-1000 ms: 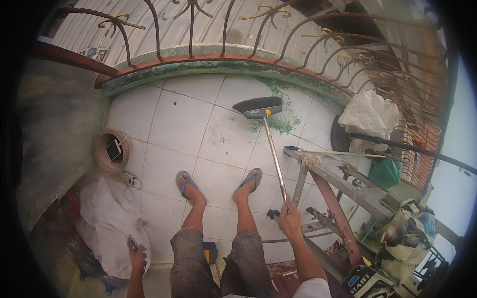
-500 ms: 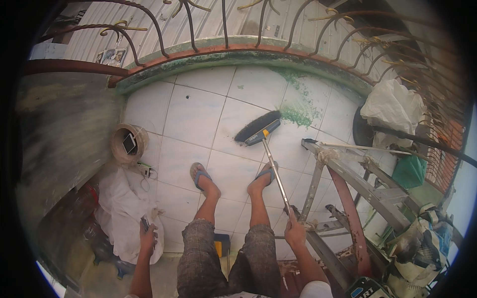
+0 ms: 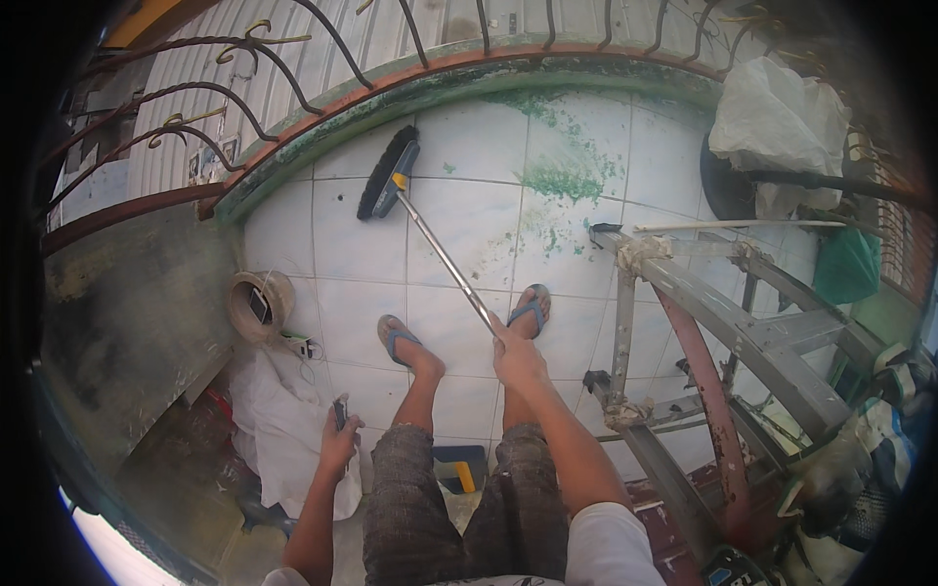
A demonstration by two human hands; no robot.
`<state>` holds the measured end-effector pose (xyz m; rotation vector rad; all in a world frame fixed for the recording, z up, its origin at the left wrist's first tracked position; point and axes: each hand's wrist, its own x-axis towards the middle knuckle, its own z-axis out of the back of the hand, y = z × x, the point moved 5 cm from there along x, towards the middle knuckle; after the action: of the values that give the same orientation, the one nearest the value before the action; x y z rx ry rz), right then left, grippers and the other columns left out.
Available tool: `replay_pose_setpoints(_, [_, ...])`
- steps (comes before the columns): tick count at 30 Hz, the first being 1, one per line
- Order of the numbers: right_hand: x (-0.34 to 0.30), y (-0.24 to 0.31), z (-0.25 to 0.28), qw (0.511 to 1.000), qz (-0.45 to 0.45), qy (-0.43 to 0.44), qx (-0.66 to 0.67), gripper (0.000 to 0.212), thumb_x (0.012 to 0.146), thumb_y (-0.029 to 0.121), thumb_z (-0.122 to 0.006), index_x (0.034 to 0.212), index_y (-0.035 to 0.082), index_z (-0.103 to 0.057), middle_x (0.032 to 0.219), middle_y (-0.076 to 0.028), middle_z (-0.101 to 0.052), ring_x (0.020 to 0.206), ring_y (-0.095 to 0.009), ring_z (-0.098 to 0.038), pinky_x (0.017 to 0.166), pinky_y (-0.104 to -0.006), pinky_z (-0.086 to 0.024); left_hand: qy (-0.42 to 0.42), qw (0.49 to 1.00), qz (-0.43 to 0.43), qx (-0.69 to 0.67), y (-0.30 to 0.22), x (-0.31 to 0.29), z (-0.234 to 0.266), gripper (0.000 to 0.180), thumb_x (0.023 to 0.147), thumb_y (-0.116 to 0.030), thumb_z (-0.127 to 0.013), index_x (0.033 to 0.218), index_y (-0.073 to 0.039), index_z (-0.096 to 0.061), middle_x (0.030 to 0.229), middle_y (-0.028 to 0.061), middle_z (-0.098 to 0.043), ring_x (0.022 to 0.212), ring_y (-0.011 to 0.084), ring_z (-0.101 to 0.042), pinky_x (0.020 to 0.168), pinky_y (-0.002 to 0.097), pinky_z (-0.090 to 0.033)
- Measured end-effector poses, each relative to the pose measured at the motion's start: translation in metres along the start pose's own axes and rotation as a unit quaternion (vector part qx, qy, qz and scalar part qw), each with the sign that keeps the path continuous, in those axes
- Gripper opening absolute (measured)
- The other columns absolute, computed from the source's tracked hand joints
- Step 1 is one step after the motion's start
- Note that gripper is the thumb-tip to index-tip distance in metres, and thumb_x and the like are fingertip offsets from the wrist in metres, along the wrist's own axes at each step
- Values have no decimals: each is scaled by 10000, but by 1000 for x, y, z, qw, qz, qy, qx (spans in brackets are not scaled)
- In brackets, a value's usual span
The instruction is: The person sweeps green debris on a tiled balcony floor using a broom and dustpan. They briefly move a large sack and a ladder to clear the area, then continue sweeping the debris into the dustpan.
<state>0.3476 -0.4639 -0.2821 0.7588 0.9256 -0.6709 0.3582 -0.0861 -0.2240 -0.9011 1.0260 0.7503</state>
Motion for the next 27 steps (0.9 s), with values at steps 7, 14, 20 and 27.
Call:
replay_pose_setpoints(7, [-182,-179,-21,997,-55,-40,-41,529,982,216,-514,1495,290,-409,715,-243,-640,736,-461,-656,711,-520,-519,-46,997,67,4,15,6,28,513,952,-143,-604,1434,-111,-432,840,6,-589,590,49,-449,502,212,-373])
replay_pose_setpoints(14, [-132,-97,30,983,51,-152,94,484,984,148,-527,1464,174,-467,764,-275,-613,699,-425,-646,645,-452,-495,-14,997,33,71,30,14,13,475,940,-217,-579,1385,-132,-436,849,12,-595,577,86,-493,424,234,-373])
replay_pose_setpoints(20, [30,-42,74,976,-19,-165,142,441,1002,201,-517,1441,178,-502,947,-290,-659,884,-423,-665,776,-449,-507,-30,998,20,55,-30,-1,0,527,952,-143,-592,1448,-88,-421,854,18,-609,603,66,-470,529,232,-396])
replay_pose_setpoints(27, [-57,-64,53,976,-58,-157,142,436,1010,199,-506,1445,174,-502,1138,-269,-660,994,-409,-670,862,-437,-512,-46,998,38,19,-1,-7,23,543,947,-134,-601,1454,-67,-416,849,22,-616,608,63,-477,534,230,-401])
